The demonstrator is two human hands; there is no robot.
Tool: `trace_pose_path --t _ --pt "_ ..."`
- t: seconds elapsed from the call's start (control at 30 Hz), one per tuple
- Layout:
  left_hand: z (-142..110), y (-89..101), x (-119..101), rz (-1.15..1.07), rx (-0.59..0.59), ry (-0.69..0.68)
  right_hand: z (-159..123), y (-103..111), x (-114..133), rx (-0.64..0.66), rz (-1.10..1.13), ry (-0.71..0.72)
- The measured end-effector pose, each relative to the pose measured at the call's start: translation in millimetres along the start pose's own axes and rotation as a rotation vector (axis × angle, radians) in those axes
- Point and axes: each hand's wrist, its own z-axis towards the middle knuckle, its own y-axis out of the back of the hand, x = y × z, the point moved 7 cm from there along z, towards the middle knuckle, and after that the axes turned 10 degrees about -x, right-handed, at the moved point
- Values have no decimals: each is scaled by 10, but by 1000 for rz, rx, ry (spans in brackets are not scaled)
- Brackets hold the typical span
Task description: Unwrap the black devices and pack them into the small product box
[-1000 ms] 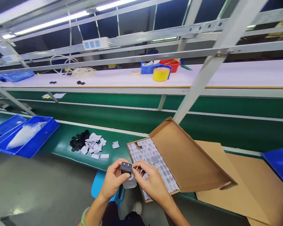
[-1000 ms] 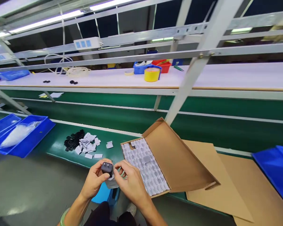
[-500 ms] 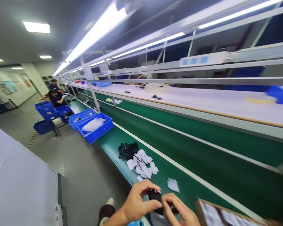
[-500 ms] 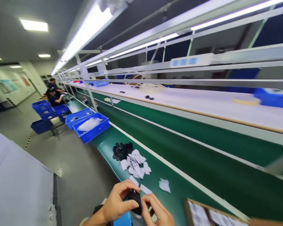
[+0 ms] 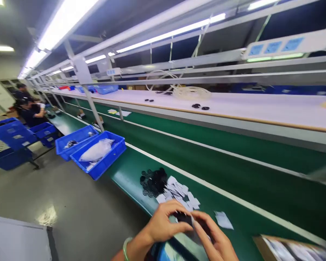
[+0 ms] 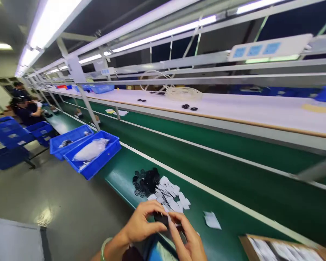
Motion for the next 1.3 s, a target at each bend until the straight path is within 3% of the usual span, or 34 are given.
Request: trace_pose_path --t 0.1,0.23,0.33,0.4,0.5,0.6,0.8,1.1,1.3 --pt "116 -207 74 38 -68 37 63 194 -82 0 -47 49" --pt "195 -782 86 88 -61 40 72 671 -146 22 -54 64" --pt "242 -1169 46 93 -23 30 90 1060 -178 0 36 50" --pt "298 -1279 35 34 -17 43 124 1233 -270 -20 144 -4" --pt "426 -1241 83 13 -18 80 198 1330 -494 -91 304 -99" --pt "583 -1148 189 140 57 135 272 1272 -621 -175 368 -73" --pt "903 -1186 190 223 306 58 380 1094 -513 -225 309 48" --pt "1172 -1375 64 377 288 -176 472 1217 -395 -170 0 89" --pt "1200 -1472 94 330 391 -40 479 1379 -464 -245 94 70"
